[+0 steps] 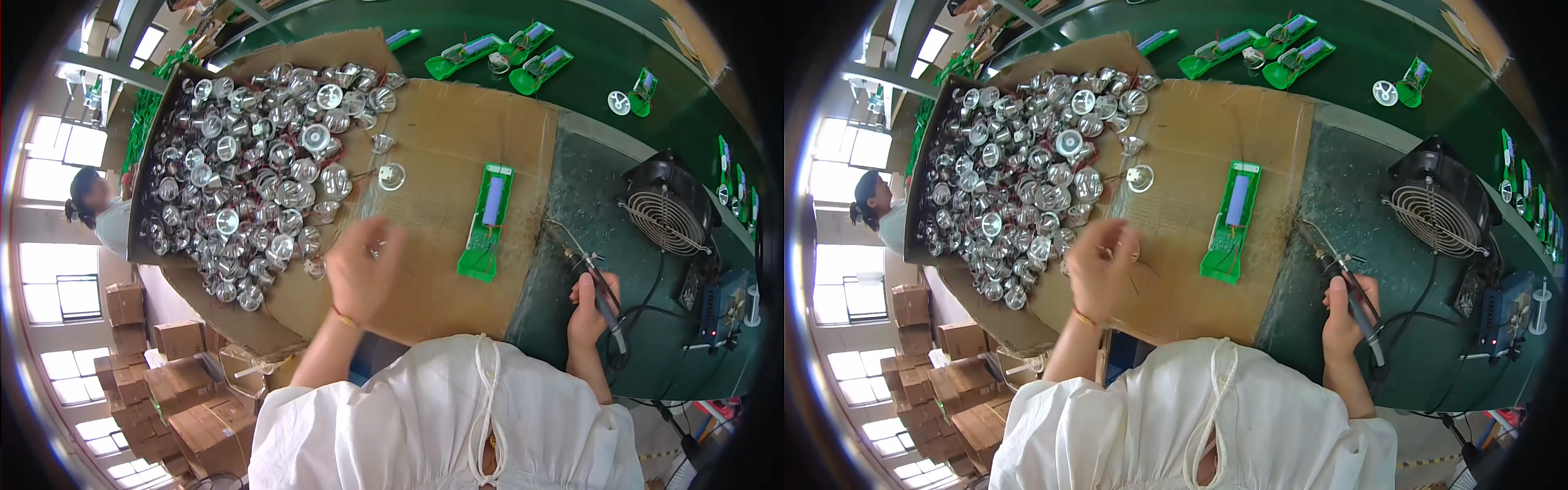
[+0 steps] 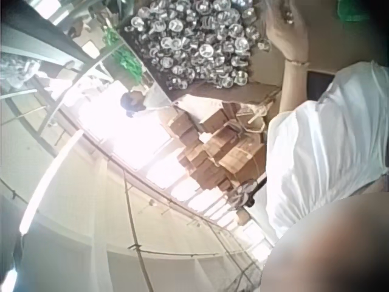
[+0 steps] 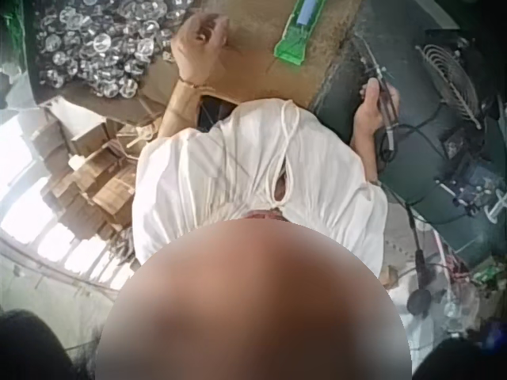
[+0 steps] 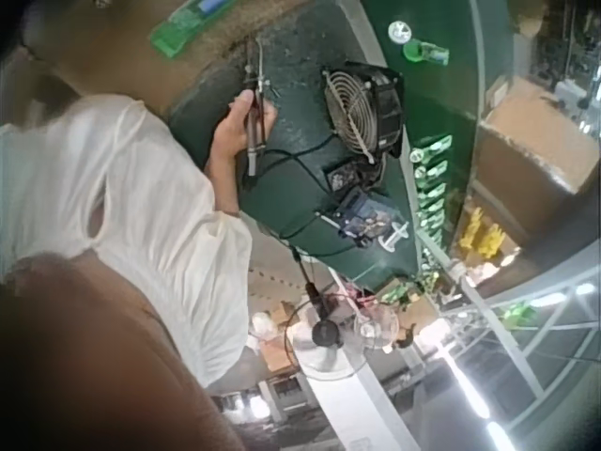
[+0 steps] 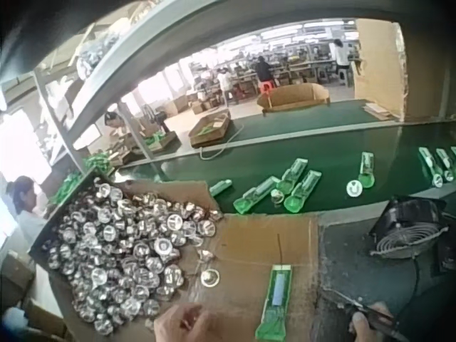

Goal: Soldering electrical components and reflectors for handheld lights at an assembly station.

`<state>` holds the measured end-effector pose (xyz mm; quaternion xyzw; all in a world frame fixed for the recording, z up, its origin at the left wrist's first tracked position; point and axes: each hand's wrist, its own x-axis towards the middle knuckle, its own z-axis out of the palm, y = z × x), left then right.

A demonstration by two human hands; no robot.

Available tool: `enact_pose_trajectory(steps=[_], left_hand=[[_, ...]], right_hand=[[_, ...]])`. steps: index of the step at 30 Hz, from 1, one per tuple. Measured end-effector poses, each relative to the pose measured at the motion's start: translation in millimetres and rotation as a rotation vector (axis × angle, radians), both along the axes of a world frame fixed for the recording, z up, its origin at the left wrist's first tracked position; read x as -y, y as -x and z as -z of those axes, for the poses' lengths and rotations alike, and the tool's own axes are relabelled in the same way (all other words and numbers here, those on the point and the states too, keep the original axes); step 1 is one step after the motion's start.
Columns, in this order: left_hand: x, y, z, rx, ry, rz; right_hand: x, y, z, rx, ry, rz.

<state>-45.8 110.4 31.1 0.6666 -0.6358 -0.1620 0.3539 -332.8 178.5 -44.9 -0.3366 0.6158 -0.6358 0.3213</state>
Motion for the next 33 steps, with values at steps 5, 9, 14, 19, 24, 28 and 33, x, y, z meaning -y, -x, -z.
enact_pose_trajectory(steps=[5, 9, 14, 19, 24, 28, 33], left_hand=[[74, -25, 2, 0.370, -0.223, 0.079], [95, -1, 22, 0.649, -0.452, 0.031], [37, 36, 54, 0.889, -0.042, 0.466], [14, 35, 44, 0.281, 0.000, 0.436], [2, 25, 25, -0.043, -0.121, 0.418], [-10, 33, 38, -0.360, -0.417, 0.298], [-14, 41, 46, -0.177, -0.266, 0.343]], right_hand=[[-4, -8, -2, -0.016, 0.029, -0.027], [-15, -16, -12, -0.116, 0.045, -0.091], [-27, -17, -19, -0.104, 0.008, -0.038], [-28, -15, -27, -0.069, -0.003, -0.120], [-28, -22, -31, 0.005, 0.061, -0.258], [-29, -28, -28, -0.086, 0.047, -0.396], [-20, -32, -29, -0.160, 0.056, -0.381]])
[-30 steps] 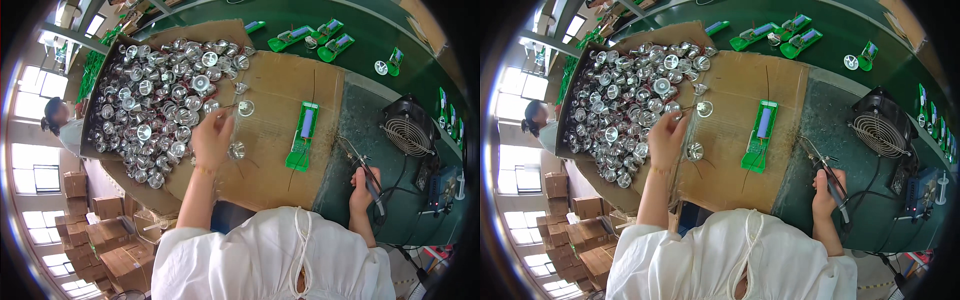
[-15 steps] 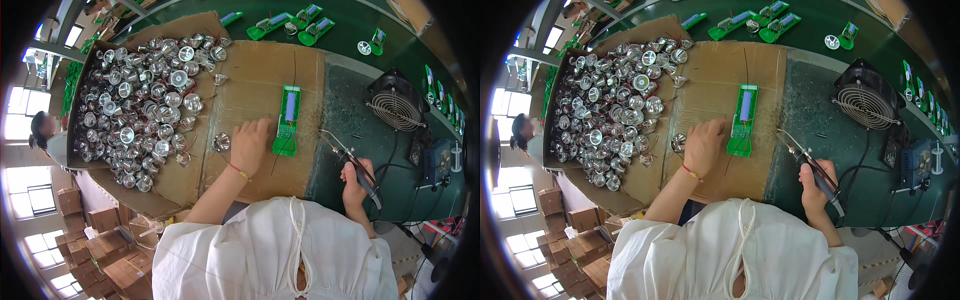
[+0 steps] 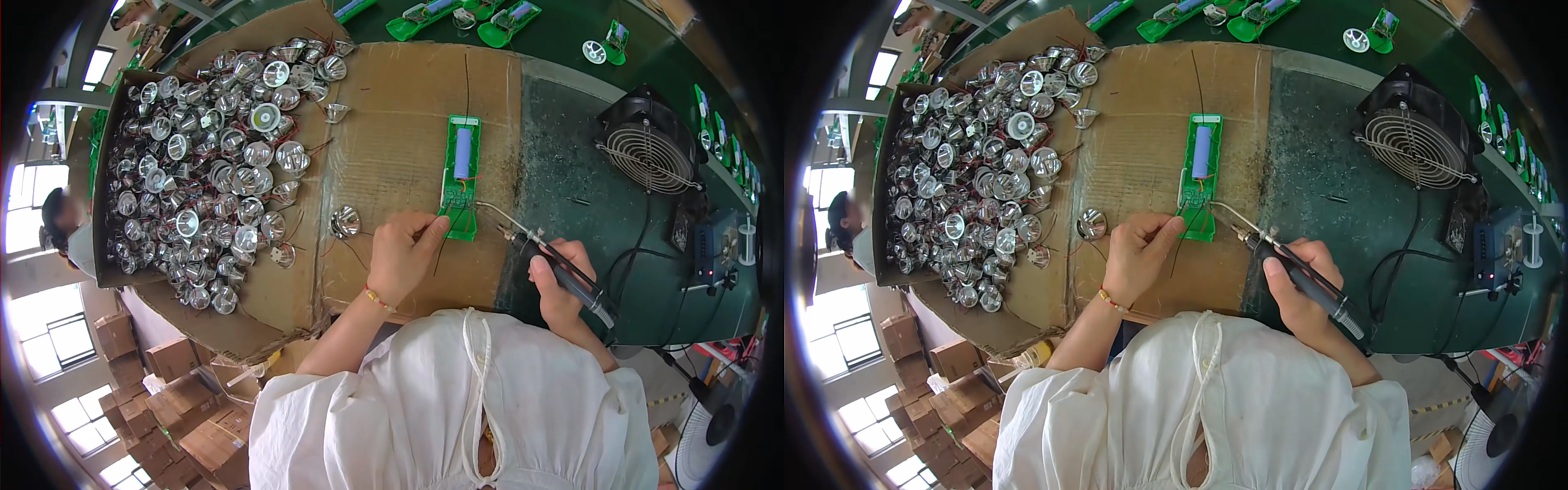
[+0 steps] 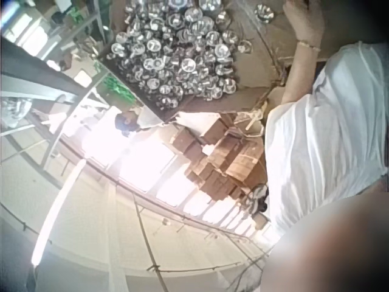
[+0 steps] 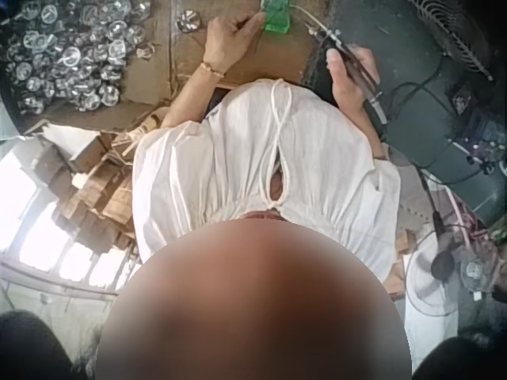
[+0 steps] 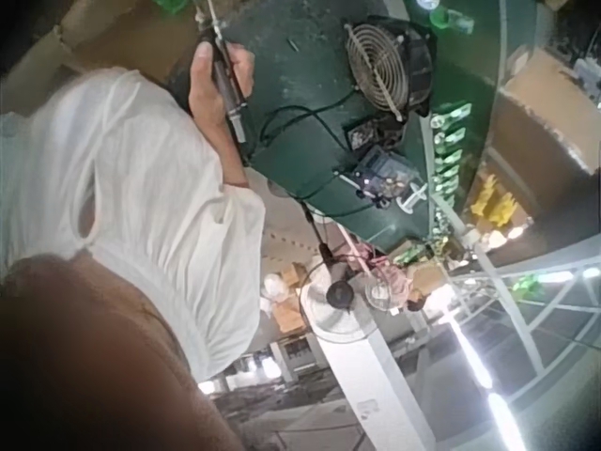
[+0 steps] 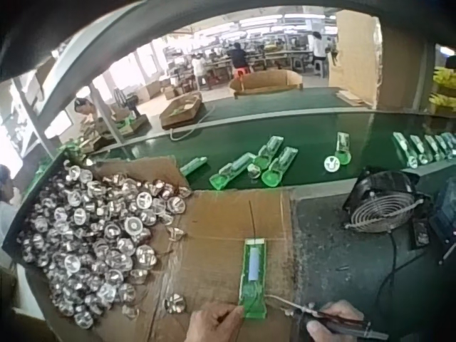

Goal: Soldering electrical components and reflectors for handheld lights at an assembly station.

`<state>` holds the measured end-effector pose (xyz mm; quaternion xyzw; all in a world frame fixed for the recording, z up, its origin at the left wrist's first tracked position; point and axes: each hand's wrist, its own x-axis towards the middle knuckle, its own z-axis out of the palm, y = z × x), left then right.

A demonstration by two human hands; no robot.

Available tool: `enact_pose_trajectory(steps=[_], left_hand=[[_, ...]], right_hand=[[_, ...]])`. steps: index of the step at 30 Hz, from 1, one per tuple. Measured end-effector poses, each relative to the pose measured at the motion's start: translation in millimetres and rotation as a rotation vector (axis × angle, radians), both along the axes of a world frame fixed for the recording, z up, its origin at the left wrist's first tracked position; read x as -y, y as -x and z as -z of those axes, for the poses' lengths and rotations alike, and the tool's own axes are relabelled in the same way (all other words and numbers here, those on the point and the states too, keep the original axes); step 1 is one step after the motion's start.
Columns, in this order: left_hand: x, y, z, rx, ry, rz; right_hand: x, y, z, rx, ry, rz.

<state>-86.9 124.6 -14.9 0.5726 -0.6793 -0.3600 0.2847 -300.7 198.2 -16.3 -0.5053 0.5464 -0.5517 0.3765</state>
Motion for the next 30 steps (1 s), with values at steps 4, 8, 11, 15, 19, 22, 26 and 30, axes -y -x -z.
enact_pose_trajectory(steps=[4, 8, 11, 15, 19, 22, 26, 30], left_hand=[[2.6, 3.2, -5.2, 0.012, -0.027, 0.010], [4.8, 6.0, -4.4, -0.043, -0.049, 0.016], [4.8, 5.7, -3.6, -0.017, -0.043, 0.017], [5.3, 4.5, 0.2, 0.008, -0.011, 0.026], [5.6, 6.7, -1.3, -0.011, -0.024, 0.011], [5.7, 6.8, -1.7, -0.015, -0.066, 0.016], [6.9, 6.3, -1.4, 0.004, -0.052, 0.020], [6.1, 5.8, -2.4, -0.012, -0.051, 0.018]], right_hand=[[2.7, -2.6, 2.4, -0.032, 0.006, 0.008], [5.2, -4.6, 3.6, -0.018, 0.048, 0.015], [7.1, -6.6, 2.4, -0.013, 0.040, 0.002], [7.1, -8.3, 3.0, 0.017, -0.015, 0.001], [10.2, -6.9, 5.3, -0.043, 0.065, -0.018], [6.9, -9.5, 7.6, -0.023, -0.016, 0.051], [3.5, -9.8, 2.0, 0.132, -0.049, 0.129], [2.9, -9.7, -0.9, 0.156, -0.045, 0.114]])
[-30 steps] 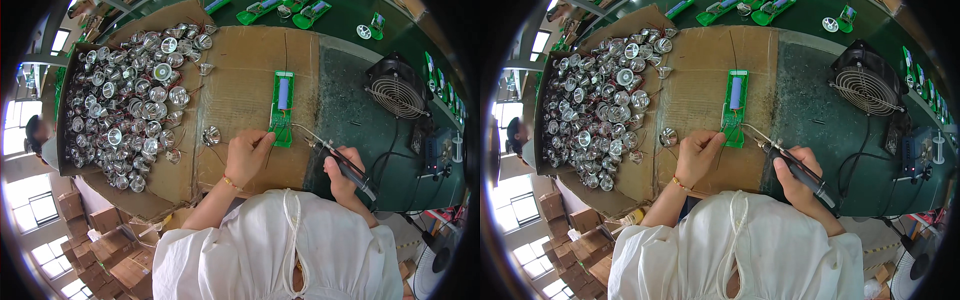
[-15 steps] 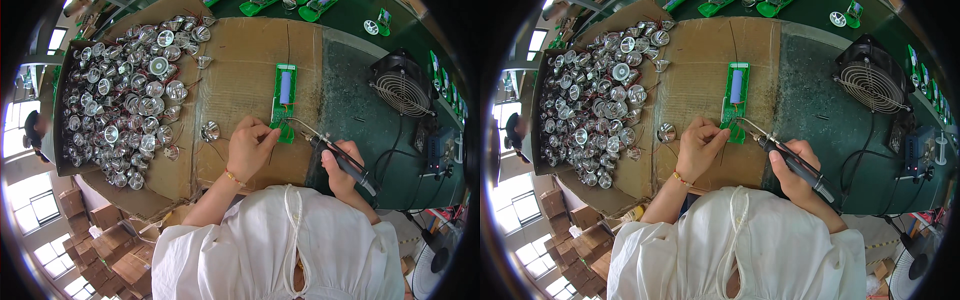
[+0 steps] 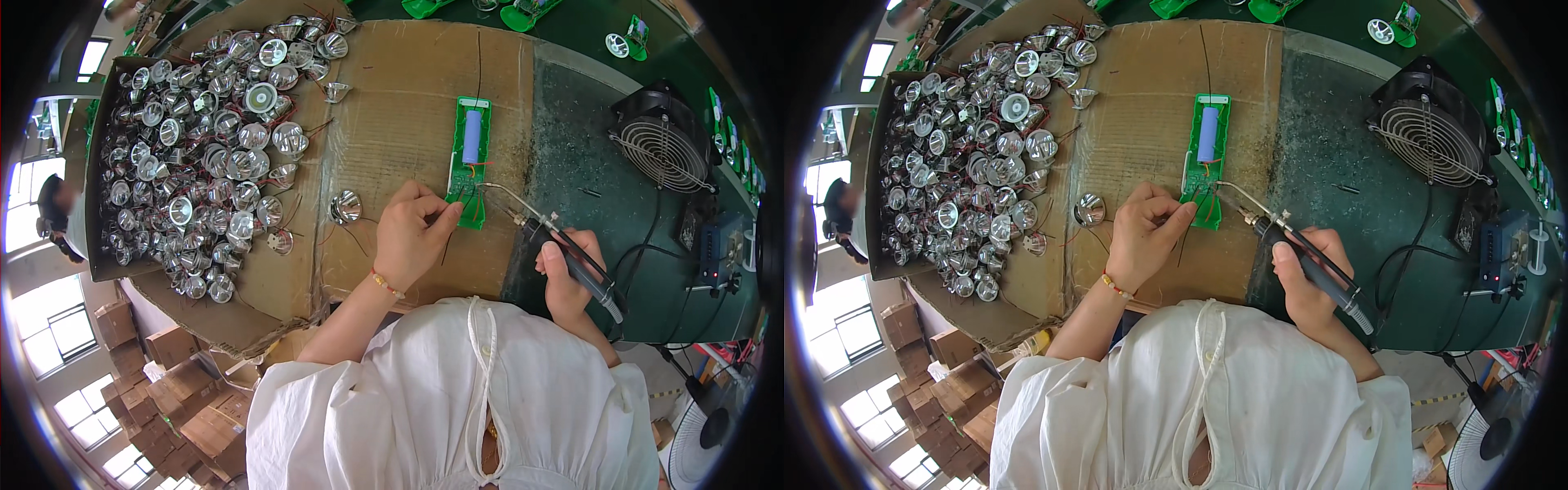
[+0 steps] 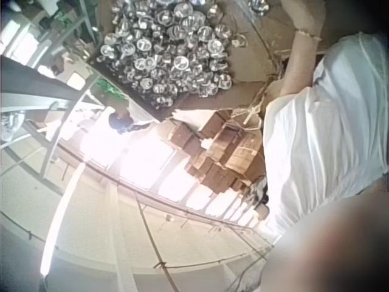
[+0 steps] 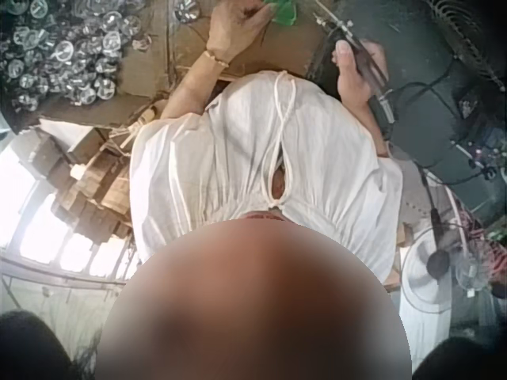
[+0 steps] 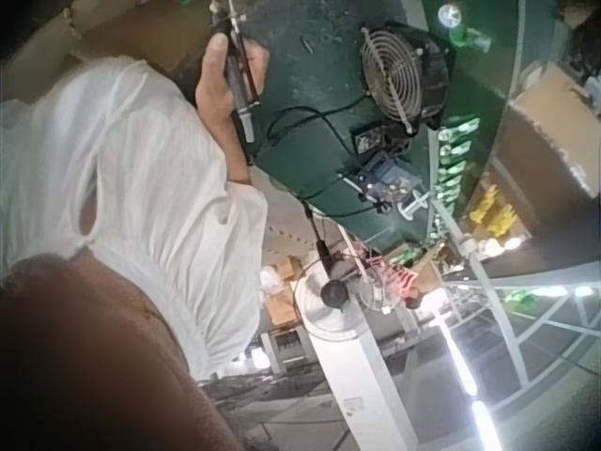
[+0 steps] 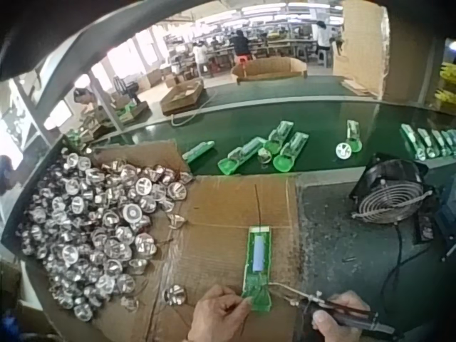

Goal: Soldering electrical components and reflectors for handheld lights at an assembly station.

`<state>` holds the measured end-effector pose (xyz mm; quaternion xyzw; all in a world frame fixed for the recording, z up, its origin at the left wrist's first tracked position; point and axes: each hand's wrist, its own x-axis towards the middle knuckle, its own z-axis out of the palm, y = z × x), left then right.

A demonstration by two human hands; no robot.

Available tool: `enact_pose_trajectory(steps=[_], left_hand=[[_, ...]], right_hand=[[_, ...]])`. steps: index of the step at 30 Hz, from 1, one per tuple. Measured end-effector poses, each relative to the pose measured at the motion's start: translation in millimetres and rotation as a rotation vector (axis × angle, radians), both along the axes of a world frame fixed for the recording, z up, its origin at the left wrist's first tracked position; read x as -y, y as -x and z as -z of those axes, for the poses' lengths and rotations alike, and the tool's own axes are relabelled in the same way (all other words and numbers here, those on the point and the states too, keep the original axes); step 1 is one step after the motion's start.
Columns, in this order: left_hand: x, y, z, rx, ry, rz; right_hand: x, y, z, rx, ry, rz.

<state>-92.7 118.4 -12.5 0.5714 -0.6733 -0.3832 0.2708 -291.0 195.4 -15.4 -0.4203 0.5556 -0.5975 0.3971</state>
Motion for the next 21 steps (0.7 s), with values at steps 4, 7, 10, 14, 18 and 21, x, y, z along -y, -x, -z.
enact_pose_trajectory(steps=[4, 7, 10, 14, 18, 21], left_hand=[[1, 0, 3, 0.006, 0.043, -0.004], [-1, -1, 2, -0.029, 0.058, 0.004], [0, -2, 2, -0.023, 0.059, 0.016], [0, 0, 2, -0.013, 0.052, 0.009], [0, 1, 3, -0.024, 0.042, -0.004], [0, 1, 3, -0.025, 0.035, -0.016]], right_hand=[[2, -1, 4, -0.045, 0.015, -0.047], [4, -3, 5, -0.070, 0.003, -0.059], [7, -6, 8, -0.036, -0.014, -0.046], [11, -8, 8, 0.044, -0.064, -0.011], [12, -8, 6, 0.064, -0.120, -0.015], [13, -10, 3, 0.135, -0.174, -0.011]])
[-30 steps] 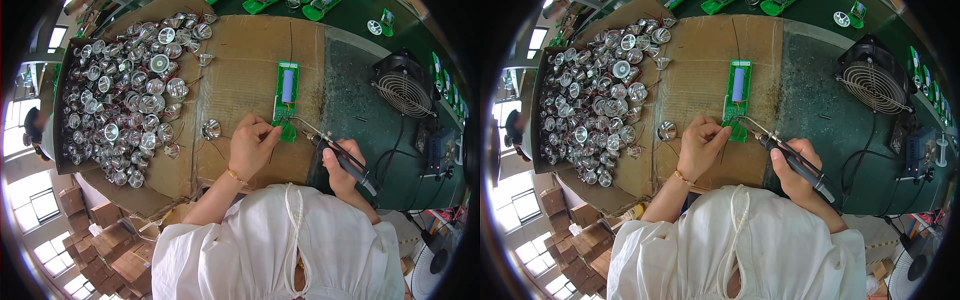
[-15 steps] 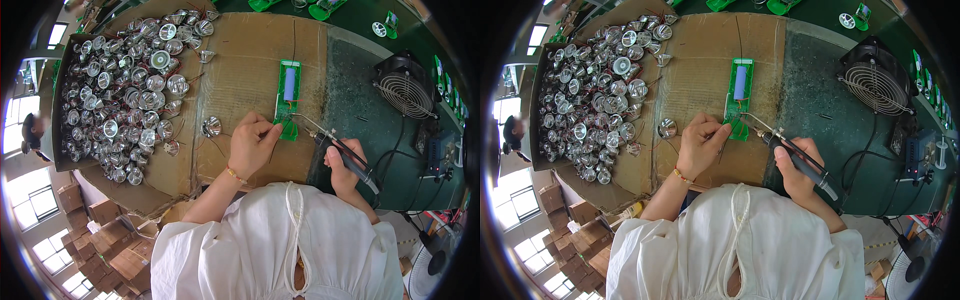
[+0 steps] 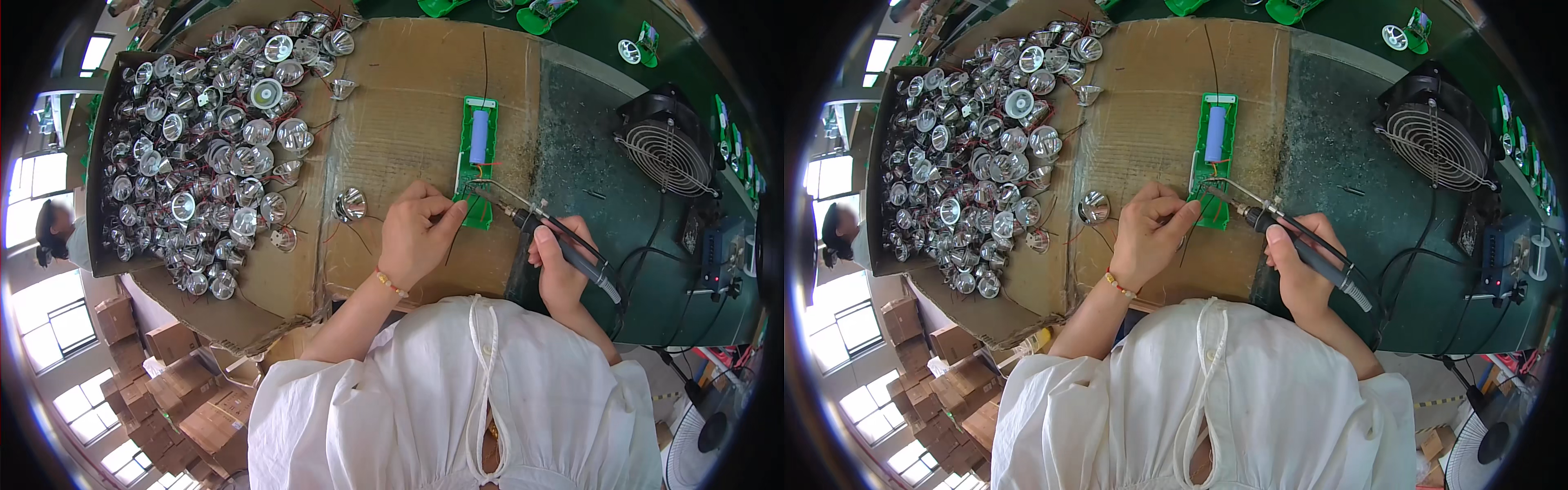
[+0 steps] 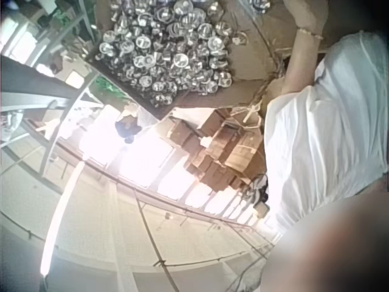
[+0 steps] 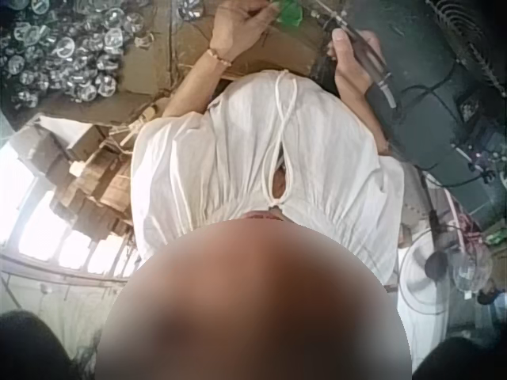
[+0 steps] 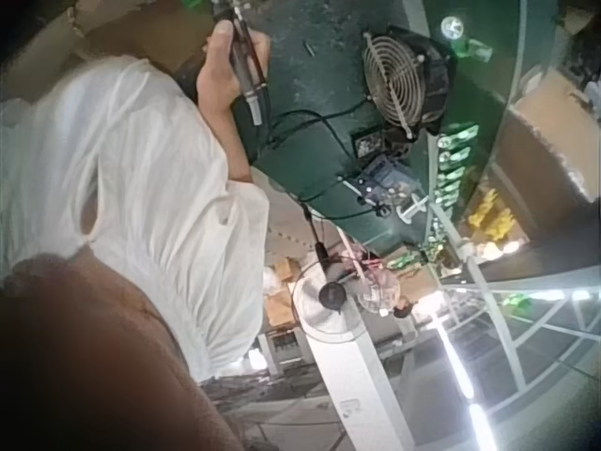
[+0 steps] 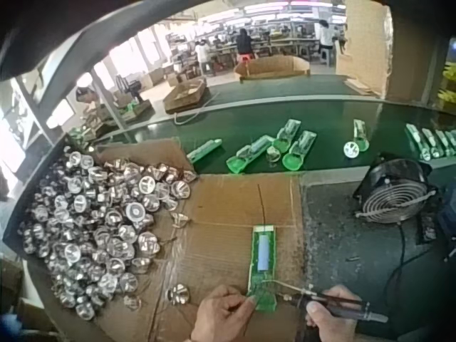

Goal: Soldering electrical components and reflectors for handheld lights at an assembly station.

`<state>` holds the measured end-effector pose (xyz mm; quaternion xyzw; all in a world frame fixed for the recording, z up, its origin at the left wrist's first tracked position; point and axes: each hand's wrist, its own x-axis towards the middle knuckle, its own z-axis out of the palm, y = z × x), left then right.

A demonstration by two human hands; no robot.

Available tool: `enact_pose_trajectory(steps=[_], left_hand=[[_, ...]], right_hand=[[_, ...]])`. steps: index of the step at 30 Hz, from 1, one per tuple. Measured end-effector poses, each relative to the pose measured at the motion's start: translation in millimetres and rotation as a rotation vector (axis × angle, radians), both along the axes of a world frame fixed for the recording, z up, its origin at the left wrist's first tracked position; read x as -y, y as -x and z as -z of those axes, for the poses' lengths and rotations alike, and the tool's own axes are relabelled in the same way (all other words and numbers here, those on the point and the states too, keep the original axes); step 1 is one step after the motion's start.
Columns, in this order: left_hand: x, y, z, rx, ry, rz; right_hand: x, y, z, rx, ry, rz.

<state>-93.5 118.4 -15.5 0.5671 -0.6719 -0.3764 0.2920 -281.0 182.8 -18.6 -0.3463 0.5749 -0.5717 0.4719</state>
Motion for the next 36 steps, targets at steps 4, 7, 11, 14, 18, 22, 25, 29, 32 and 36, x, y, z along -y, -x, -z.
enact_pose_trajectory(steps=[4, 7, 11, 14, 18, 22, 25, 29, 32, 36], left_hand=[[1, -2, 0, 0.011, -0.014, 0.015], [3, -3, 0, 0.013, -0.029, 0.035], [2, 0, -2, 0.018, -0.041, 0.027], [2, 0, -10, 0.024, -0.106, 0.002], [3, -8, -14, -0.289, -0.325, -0.220], [37, 15, -19, 0.340, -0.093, 0.186], [95, 57, -43, 0.427, 0.040, 0.340], [185, 140, -31, 0.336, 0.200, 0.349], [240, 183, -32, 0.377, 0.308, 0.115], [288, 180, -6, 0.612, 0.317, 0.042]], right_hand=[[-6, 2, 1, 0.072, 0.069, 0.055], [-7, 8, 0, 0.017, 0.131, 0.069], [-9, 16, 3, -0.021, 0.164, 0.079], [-8, 25, 8, -0.044, 0.185, 0.095], [-12, 43, 16, -0.170, 0.177, 0.154], [-7, 48, 21, -0.150, 0.111, 0.197], [-9, 51, 30, -0.218, 0.077, 0.187], [-8, 49, 29, -0.193, 0.032, 0.170], [-6, 51, 26, -0.200, 0.047, 0.131], [-5, 50, 26, -0.204, 0.088, 0.134]])
